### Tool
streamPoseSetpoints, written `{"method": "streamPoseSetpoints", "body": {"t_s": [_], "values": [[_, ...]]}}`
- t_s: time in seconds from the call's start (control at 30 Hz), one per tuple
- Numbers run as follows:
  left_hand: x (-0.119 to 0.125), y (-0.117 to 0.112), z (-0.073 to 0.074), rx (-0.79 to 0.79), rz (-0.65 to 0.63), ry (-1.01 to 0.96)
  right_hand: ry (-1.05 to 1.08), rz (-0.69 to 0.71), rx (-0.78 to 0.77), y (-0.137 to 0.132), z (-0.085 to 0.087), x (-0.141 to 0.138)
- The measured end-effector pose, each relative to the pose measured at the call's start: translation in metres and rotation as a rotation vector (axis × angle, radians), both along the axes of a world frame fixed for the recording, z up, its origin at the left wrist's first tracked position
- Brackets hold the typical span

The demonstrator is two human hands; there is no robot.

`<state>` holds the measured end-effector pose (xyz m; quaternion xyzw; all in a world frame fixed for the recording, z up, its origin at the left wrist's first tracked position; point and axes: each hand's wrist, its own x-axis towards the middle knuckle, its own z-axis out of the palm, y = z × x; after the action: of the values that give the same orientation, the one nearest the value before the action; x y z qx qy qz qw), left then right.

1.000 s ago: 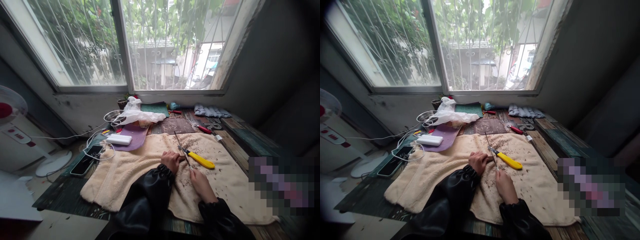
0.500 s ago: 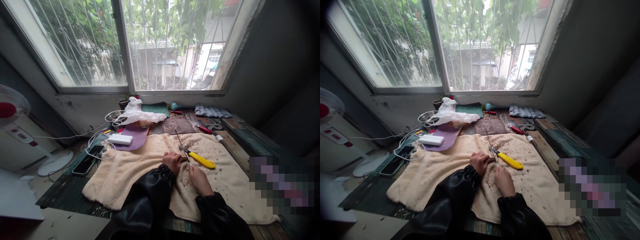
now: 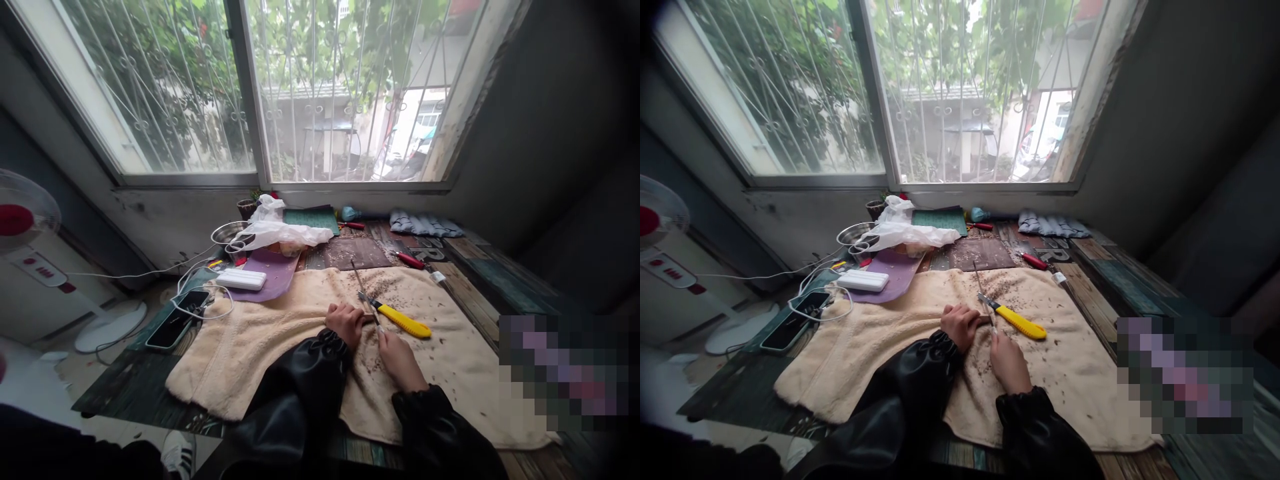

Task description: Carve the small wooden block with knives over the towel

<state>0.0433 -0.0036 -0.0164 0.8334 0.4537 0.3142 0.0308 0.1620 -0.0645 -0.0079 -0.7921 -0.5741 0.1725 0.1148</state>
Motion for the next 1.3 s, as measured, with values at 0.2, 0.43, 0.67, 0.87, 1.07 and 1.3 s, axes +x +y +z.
{"method": "streamPoseSetpoints", "body": {"t_s": [0.2, 0.43, 0.67, 0.87, 1.07, 1.3], "values": [[0.001, 0.001, 0.001, -0.021, 0.009, 0.0, 0.026, 0.025, -0.027, -0.021, -0.006, 0.007], [0.0, 0.0, 0.002, -0.023, 0.016, -0.008, 0.014, -0.002, -0.009, 0.001, -0.001, 0.001], [0.0, 0.003, 0.003, -0.058, 0.031, -0.02, 0.042, 0.047, -0.002, -0.024, -0.008, 0.008], [0.0, -0.002, 0.003, -0.036, 0.003, -0.017, 0.027, 0.0, -0.008, -0.007, 0.0, 0.001], [0.0, 0.0, 0.003, -0.052, 0.036, -0.028, 0.051, 0.019, 0.005, -0.014, -0.006, 0.002], [0.0, -0.001, 0.002, -0.062, -0.001, -0.025, 0.043, 0.002, 0.028, -0.008, -0.005, 0.0]]}}
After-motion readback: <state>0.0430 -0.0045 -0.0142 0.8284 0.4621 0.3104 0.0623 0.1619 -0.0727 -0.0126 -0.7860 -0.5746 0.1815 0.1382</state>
